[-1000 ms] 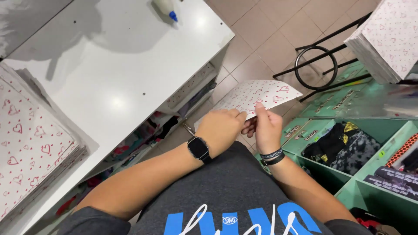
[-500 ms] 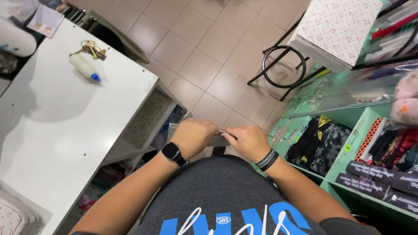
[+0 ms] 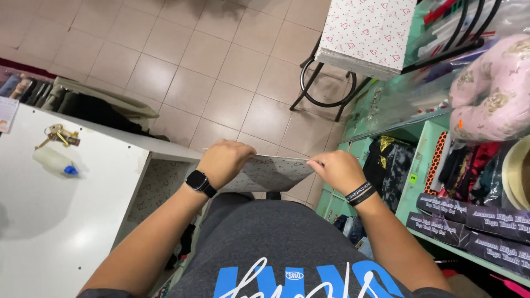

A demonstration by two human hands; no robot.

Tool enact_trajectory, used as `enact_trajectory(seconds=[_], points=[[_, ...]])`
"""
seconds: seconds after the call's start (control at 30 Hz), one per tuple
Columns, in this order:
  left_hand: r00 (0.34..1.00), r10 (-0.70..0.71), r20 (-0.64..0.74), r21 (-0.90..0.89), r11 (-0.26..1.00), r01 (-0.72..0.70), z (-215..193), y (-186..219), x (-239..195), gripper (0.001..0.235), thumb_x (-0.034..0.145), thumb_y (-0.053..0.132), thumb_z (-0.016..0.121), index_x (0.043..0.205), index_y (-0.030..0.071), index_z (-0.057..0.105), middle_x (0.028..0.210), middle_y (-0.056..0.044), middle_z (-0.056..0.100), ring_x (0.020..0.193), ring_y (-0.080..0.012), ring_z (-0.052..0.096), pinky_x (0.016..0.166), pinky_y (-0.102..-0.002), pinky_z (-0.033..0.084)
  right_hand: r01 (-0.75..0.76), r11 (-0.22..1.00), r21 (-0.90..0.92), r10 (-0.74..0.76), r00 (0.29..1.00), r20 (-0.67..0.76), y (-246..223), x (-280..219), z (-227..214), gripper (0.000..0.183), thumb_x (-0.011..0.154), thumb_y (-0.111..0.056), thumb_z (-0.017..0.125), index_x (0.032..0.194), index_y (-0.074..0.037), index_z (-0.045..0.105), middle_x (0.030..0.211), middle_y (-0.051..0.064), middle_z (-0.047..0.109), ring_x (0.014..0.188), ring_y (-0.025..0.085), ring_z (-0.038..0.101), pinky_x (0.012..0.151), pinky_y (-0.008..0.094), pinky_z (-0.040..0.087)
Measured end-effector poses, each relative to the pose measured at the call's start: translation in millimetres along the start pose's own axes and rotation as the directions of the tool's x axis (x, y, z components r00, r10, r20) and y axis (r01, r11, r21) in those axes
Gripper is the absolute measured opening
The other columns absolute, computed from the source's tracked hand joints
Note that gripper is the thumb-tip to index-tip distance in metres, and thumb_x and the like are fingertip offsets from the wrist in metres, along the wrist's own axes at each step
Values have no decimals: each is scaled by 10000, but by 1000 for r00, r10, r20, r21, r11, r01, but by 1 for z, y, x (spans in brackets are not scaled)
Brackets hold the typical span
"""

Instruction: Manually assembling paper gift bags by folding patterned paper and applying glue to the edges.

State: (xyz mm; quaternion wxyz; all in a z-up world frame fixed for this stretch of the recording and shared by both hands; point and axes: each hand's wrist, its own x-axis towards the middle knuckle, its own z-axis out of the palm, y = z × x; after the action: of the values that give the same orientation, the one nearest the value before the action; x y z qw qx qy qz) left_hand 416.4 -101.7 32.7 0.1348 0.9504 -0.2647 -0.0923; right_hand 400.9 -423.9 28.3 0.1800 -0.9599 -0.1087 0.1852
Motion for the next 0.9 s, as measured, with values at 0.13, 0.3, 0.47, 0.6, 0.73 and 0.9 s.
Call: enact_trajectory(seconds=[0.13, 0.3, 0.47, 0.6, 0.73, 0.9], points=[[999, 21, 28, 22, 1000, -22, -15, -24, 44, 182, 1048, 369, 575, 1098, 253, 705, 956, 69, 760, 952, -165, 730, 938, -313, 510, -72, 994, 85, 80, 992, -102, 31, 16, -8, 208, 1006, -356, 620, 1054, -275, 806, 849, -26, 809, 830, 229, 766, 734, 360, 616], [996, 91, -2, -3, 996, -91, -42, -61, 110, 131, 1018, 334, 622, 1063, 249, 710, 914, 56, 761, 937, -184, 735, 914, -334, 532, -162, 979, 121, 183, 965, -190, 49, 39, -37, 209, 1010, -350, 612, 1064, -270, 797, 808, -4, 799, 837, 272, 756, 791, 394, 607], [992, 118, -53, -30, 992, -120, -65, -112, 182, 107, 1017, 324, 634, 1072, 265, 705, 938, 71, 754, 944, -186, 730, 896, -334, 553, -206, 974, 93, 225, 923, -313, 72, 82, -70, 190, 1012, -353, 635, 1057, -248, 787, 848, 32, 795, 887, 305, 747, 809, 440, 596], [983, 160, -90, -103, 980, -169, -99, -145, 236, 114, 1024, 337, 632, 1063, 256, 702, 934, 49, 750, 947, -213, 727, 877, -354, 566, -206, 967, 149, 250, 872, -420, 85, 117, -104, 159, 1008, -326, 653, 1085, -242, 765, 761, 21, 741, 830, 293, 727, 792, 427, 581], [940, 322, -113, 8, 946, -323, -131, -149, 284, 86, 1004, 327, 651, 1028, 260, 701, 893, 52, 735, 917, -205, 725, 829, -350, 578, -191, 945, 264, 292, 855, -428, 40, 148, -158, 515, 914, -321, 744, 1409, -235, 633, 637, 45, 692, 713, 311, 700, 747, 468, 560], [882, 431, -188, 18, 900, -436, -154, -140, 342, 88, 1004, 318, 660, 1000, 246, 710, 858, 50, 733, 856, -203, 730, 781, -343, 582, -268, 937, 226, 337, 868, -365, 33, 194, -169, 373, 937, -302, 719, 1306, -249, 704, 522, 3, 663, 581, 275, 680, 674, 391, 556]])
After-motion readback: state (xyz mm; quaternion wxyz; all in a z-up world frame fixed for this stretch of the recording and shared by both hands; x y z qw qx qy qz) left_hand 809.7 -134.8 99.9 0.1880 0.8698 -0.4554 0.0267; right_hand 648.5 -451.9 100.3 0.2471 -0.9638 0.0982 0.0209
